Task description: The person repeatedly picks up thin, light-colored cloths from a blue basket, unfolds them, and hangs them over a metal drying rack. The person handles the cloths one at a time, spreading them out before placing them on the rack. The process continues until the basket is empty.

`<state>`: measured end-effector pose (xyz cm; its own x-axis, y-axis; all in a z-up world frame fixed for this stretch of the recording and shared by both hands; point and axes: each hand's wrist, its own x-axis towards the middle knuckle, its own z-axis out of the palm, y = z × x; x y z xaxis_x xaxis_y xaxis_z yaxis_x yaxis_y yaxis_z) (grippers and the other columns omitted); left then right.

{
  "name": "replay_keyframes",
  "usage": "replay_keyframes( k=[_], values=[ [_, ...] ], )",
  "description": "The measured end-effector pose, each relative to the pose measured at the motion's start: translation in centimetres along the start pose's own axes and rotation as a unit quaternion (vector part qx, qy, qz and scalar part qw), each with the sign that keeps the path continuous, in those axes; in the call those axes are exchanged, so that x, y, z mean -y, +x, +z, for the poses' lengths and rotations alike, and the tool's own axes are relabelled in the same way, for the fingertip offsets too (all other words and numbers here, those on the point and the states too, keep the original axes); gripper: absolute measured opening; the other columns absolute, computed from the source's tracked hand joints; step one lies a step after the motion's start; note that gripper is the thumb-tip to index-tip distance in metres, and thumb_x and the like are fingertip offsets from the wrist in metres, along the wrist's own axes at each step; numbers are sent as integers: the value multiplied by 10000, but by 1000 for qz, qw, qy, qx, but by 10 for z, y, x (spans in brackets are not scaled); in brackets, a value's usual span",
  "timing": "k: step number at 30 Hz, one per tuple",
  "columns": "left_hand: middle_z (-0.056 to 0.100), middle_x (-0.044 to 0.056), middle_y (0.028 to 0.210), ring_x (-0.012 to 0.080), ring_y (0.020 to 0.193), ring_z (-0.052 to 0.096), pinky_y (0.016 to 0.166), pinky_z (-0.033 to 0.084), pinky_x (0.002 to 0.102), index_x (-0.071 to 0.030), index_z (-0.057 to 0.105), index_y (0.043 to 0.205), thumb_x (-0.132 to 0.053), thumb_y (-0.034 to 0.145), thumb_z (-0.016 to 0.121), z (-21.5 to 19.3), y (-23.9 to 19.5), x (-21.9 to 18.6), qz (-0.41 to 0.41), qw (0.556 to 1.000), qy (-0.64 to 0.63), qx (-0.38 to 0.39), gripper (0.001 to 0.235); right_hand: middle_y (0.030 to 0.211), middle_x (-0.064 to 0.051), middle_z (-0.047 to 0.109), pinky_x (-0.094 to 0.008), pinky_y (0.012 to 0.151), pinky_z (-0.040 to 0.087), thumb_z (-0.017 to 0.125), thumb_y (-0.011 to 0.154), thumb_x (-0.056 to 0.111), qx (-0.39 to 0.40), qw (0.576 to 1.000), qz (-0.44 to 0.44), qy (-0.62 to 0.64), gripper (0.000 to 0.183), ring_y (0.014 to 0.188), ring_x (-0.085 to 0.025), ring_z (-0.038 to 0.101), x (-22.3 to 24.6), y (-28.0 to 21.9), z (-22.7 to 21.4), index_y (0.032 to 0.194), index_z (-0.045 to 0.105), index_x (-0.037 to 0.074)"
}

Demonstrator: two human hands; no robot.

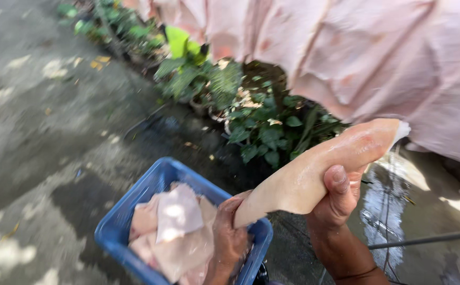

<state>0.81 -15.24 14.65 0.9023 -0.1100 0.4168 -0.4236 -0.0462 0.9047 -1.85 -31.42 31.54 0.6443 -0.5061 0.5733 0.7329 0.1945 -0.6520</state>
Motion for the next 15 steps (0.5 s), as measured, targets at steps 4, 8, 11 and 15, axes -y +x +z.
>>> replay_keyframes(
  k=[4,8,11,15],
  values=[
    [762,147,1058,295,960,767,841,588,334,-7,686,1141,90,823,575,32,53,-20,43,996,-64,40,351,1230,-35,611,-281,1016,484,737,1059,262,-18,988,-141,-56,603,1101,-132,590,27,41,-17,1528,437,33],
    [759,116,976,196,873,739,783,576,286,-3,692,1119,71,872,581,77,110,-51,110,979,-148,92,281,1212,-19,602,-268,984,489,726,1090,195,-20,967,-243,-70,594,1062,-110,579,58,94,-25,1572,402,68],
    [751,60,830,97,752,644,699,534,253,-15,723,1094,-8,921,670,115,142,-80,48,972,-172,152,182,1189,-24,584,-264,970,477,699,1145,116,-16,953,-299,-55,544,1027,-105,557,85,139,-26,1581,378,62],
    [691,15,786,60,722,557,656,493,243,-10,739,1076,-74,929,733,159,181,-121,47,956,-208,201,160,1134,-39,561,-273,907,465,652,1171,62,18,935,-347,-70,468,949,-113,527,126,198,-21,1544,368,60]
  ],
)
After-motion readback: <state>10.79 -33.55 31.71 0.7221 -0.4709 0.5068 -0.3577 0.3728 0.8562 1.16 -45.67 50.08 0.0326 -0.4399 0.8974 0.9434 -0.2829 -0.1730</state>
